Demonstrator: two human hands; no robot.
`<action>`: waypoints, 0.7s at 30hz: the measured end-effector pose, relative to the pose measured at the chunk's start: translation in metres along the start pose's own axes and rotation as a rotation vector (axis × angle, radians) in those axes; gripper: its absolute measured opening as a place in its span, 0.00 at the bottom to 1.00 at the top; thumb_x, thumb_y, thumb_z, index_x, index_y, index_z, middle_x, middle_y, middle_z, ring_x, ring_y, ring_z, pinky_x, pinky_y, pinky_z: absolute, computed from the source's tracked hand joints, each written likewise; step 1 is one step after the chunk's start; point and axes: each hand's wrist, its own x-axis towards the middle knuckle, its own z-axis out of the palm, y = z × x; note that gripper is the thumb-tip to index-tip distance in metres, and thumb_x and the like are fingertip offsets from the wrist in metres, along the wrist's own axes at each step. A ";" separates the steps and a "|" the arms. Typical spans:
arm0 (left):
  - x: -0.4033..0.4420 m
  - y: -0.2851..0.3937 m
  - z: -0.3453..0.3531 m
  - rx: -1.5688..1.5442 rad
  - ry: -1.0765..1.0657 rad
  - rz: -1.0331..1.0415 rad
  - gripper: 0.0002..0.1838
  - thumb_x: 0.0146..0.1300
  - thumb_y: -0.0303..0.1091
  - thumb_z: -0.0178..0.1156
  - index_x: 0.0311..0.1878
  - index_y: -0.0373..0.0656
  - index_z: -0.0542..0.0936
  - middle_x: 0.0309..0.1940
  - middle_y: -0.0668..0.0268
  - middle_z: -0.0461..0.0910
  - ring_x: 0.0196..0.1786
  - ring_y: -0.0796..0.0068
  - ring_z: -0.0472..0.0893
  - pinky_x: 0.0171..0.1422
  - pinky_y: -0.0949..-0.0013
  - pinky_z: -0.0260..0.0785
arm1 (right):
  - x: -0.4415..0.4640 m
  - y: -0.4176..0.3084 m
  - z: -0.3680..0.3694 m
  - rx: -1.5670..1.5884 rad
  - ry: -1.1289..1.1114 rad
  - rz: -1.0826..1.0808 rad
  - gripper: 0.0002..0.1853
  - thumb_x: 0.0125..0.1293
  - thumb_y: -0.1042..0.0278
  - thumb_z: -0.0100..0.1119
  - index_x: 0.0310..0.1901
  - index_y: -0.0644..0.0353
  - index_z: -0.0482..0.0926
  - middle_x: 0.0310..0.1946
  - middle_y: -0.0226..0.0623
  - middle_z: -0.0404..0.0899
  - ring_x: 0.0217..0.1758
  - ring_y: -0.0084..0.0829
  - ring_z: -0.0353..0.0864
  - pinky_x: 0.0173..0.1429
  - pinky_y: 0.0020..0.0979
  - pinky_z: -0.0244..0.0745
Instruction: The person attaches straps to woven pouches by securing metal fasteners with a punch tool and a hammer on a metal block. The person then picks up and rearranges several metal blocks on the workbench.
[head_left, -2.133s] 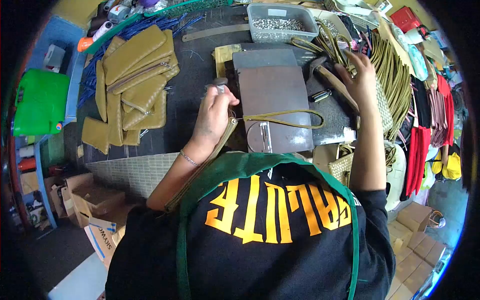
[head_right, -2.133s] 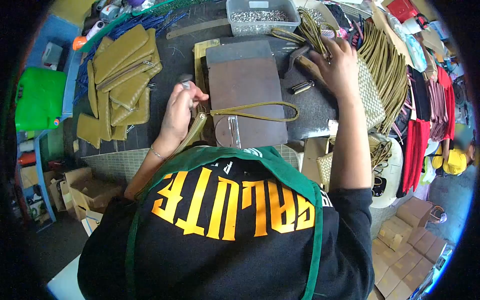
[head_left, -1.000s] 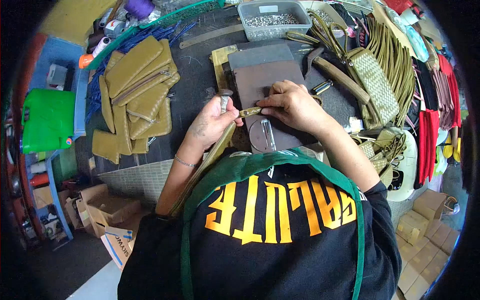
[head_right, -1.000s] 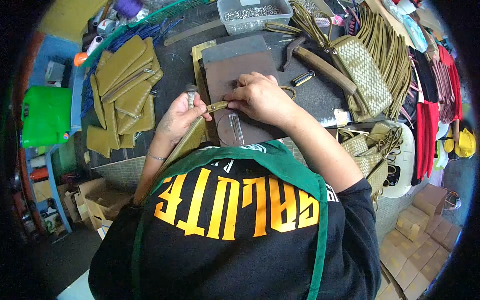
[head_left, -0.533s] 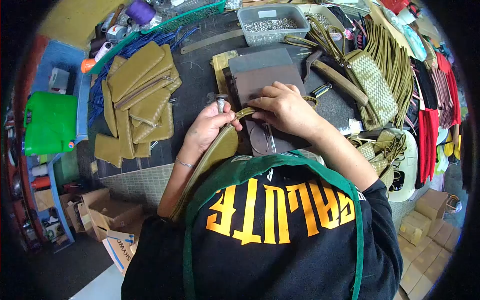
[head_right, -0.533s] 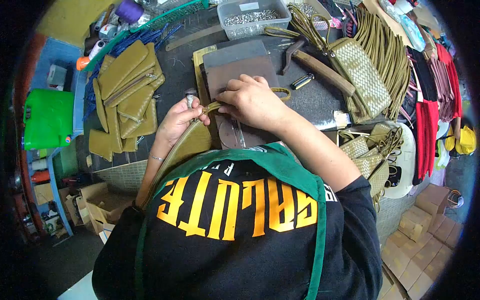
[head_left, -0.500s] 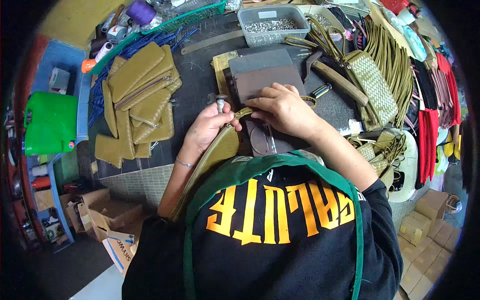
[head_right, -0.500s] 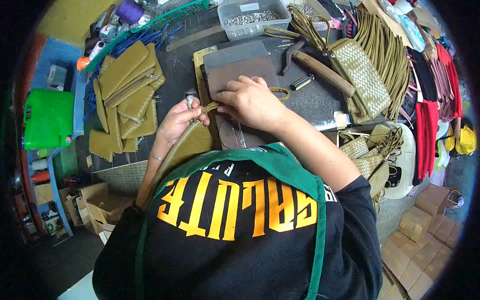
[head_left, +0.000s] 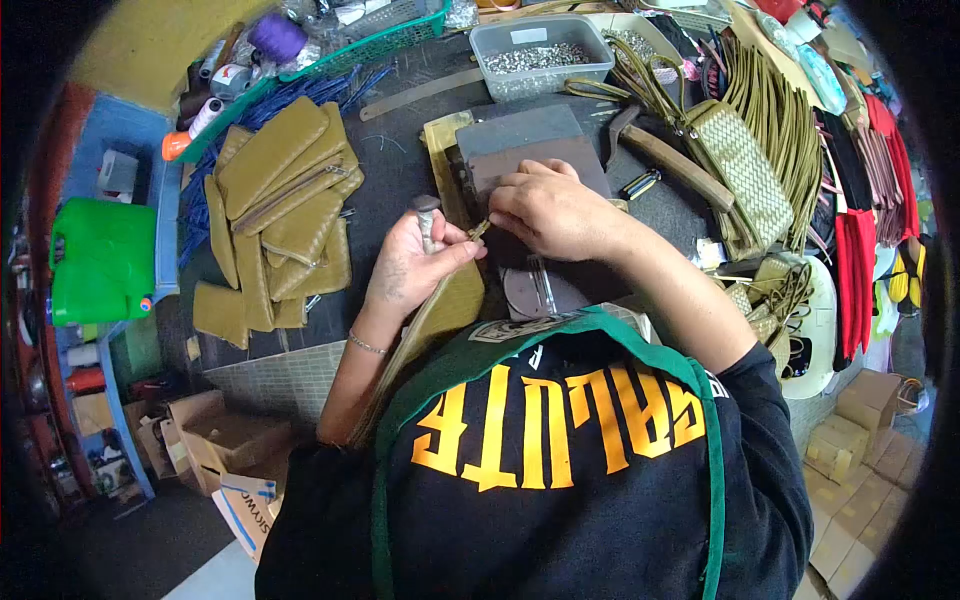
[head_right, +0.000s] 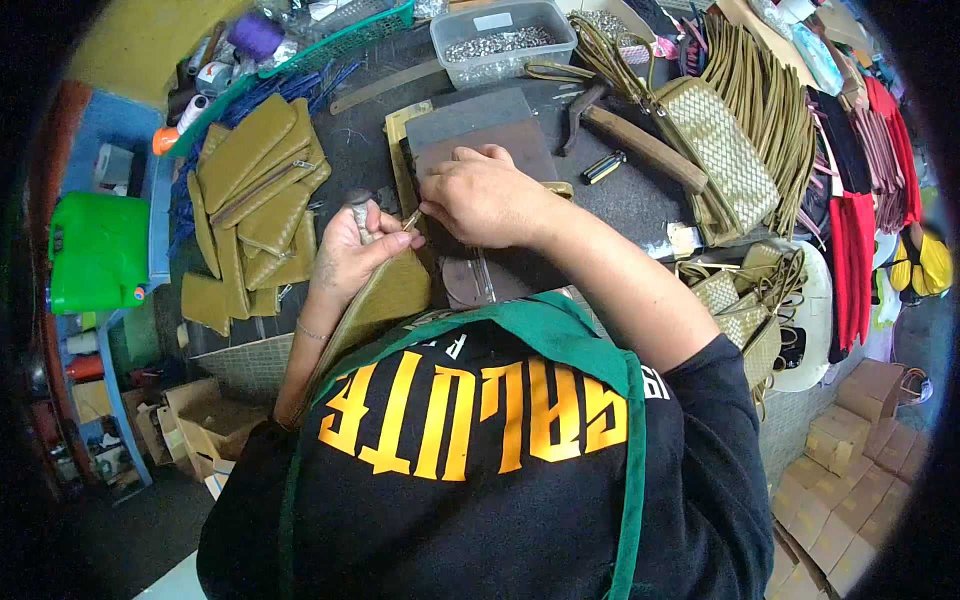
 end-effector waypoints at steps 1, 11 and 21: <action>0.001 0.001 -0.001 0.012 0.003 -0.001 0.13 0.54 0.17 0.53 0.28 0.43 0.59 0.28 0.59 0.75 0.37 0.67 0.79 0.42 0.69 0.73 | 0.002 0.002 0.000 0.035 -0.060 0.006 0.08 0.58 0.62 0.49 0.32 0.56 0.74 0.32 0.36 0.73 0.43 0.39 0.70 0.48 0.44 0.61; 0.010 -0.003 -0.017 -0.300 -0.064 -0.144 0.12 0.54 0.16 0.51 0.27 0.45 0.61 0.28 0.56 0.76 0.37 0.61 0.80 0.41 0.65 0.74 | 0.016 0.012 0.000 0.240 -0.222 0.097 0.11 0.60 0.58 0.49 0.35 0.55 0.75 0.36 0.37 0.73 0.48 0.40 0.68 0.53 0.45 0.59; 0.005 -0.013 -0.021 -0.686 0.010 -0.220 0.11 0.55 0.18 0.51 0.28 0.45 0.62 0.28 0.56 0.77 0.38 0.60 0.79 0.42 0.65 0.73 | -0.002 -0.001 0.006 -0.030 0.585 -0.044 0.10 0.46 0.70 0.62 0.33 0.56 0.75 0.33 0.34 0.72 0.40 0.38 0.69 0.45 0.38 0.64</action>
